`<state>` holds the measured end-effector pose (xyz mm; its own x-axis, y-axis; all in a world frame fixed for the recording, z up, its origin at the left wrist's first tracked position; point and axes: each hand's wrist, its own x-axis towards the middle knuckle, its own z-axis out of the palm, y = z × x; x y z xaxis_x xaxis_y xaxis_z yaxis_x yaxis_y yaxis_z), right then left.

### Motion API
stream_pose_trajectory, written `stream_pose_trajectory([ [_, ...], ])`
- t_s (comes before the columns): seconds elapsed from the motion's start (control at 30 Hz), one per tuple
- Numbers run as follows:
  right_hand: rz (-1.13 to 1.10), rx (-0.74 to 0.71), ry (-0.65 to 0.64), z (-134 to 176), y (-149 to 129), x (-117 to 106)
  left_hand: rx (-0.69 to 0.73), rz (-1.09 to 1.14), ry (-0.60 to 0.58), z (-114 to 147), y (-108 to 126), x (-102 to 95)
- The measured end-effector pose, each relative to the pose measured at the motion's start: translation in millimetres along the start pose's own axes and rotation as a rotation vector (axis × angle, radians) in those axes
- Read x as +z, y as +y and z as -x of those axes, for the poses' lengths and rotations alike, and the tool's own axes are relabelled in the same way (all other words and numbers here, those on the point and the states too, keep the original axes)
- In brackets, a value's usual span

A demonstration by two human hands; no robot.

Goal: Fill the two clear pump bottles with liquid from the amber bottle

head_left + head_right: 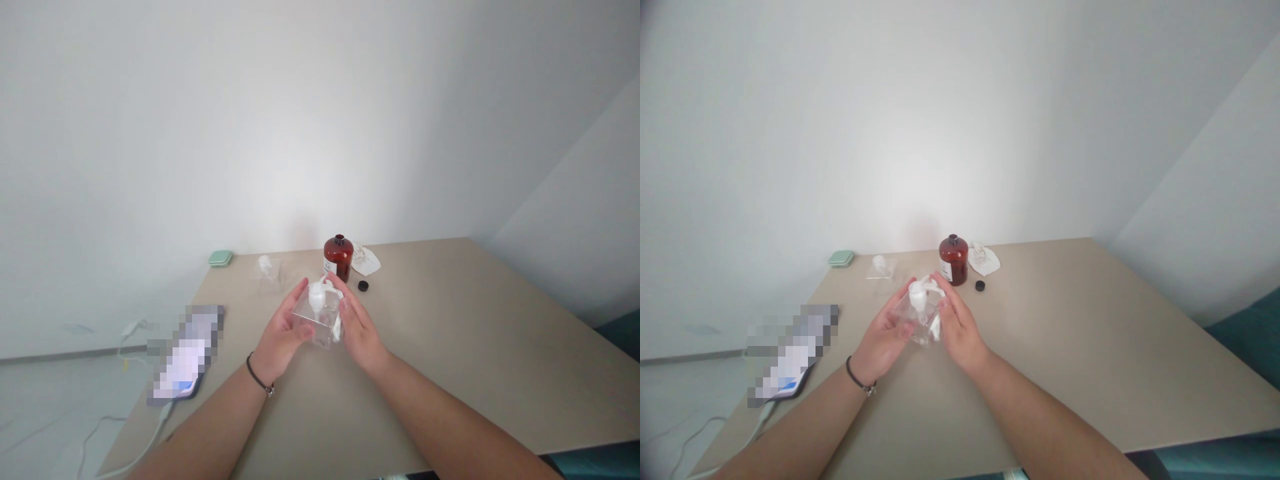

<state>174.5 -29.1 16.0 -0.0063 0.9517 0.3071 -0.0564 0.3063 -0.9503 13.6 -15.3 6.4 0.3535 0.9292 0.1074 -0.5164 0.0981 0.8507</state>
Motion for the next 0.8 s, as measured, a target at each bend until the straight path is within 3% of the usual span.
stream_pose_trajectory([
  [0.23,-0.128,0.14,0.019,-4.4,4.9,-3.6,-0.017,0.01,-0.104,-1.7,3.8,2.2],
  [0.47,-0.095,0.134,0.002,-4.5,8.8,-1.5,0.088,-0.105,-0.033,-1.1,-8.2,2.6],
  [0.6,-0.127,0.16,-0.027,-2.4,6.5,2.6,0.122,-0.356,0.028,3.2,-7.6,5.3],
  [0.8,-0.332,0.244,-0.048,-3.1,9.4,6.9,0.199,-0.455,-0.031,9.6,1.3,12.0],
])
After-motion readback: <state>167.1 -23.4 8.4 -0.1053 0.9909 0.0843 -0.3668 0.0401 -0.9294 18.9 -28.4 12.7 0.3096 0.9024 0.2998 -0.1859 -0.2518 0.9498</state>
